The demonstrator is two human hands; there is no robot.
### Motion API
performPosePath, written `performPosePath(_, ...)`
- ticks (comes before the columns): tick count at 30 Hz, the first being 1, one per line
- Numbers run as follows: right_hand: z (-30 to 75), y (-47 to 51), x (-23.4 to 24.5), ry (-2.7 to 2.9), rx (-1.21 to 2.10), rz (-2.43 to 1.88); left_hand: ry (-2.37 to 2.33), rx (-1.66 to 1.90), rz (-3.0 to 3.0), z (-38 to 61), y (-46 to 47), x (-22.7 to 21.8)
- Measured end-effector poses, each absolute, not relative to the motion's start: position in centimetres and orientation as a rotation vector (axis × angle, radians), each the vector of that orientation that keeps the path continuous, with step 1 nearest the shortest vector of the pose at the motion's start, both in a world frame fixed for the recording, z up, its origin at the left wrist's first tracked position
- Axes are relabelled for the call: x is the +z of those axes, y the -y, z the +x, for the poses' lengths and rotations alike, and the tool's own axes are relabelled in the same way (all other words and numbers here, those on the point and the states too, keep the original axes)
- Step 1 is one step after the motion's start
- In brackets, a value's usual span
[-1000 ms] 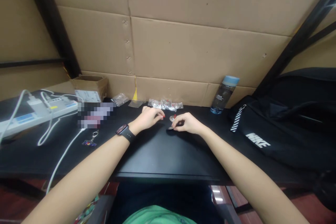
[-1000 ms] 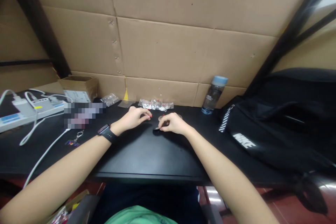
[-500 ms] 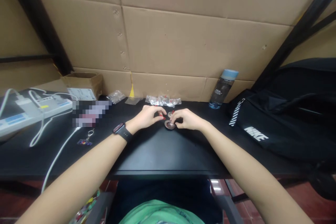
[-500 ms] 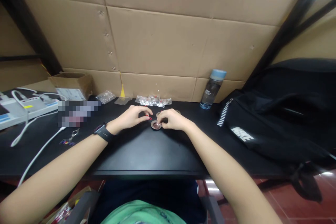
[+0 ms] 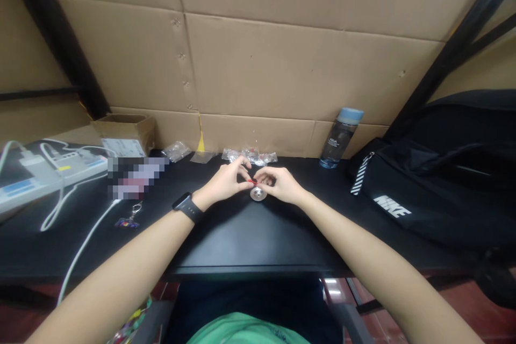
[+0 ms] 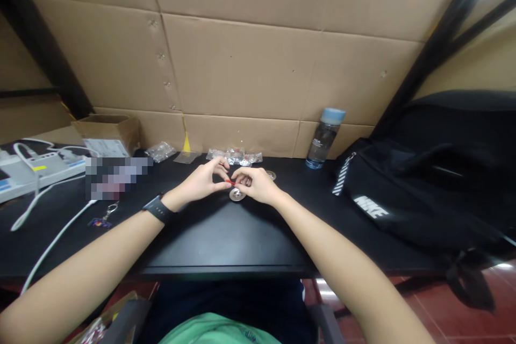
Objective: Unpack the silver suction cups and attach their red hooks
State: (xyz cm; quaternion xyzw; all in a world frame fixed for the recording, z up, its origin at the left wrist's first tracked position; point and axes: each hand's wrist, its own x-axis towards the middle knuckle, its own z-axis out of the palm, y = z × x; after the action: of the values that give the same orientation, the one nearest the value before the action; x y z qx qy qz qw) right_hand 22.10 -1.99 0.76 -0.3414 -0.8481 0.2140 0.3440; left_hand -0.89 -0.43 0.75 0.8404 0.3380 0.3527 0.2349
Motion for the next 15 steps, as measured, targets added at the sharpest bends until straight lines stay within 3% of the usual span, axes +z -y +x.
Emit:
performPosePath(10, 23.0, 1.0, 0.6, 2.336, 0.44, -0.907, -1.052, 0.634, 2.491, -1.2, -0.1, 0.0)
performPosePath(15, 23.2, 1.3, 1.0, 2.312, 0.581, -0.953, -1.132, 0.588, 2.627, -0.9, 0.4, 0.3)
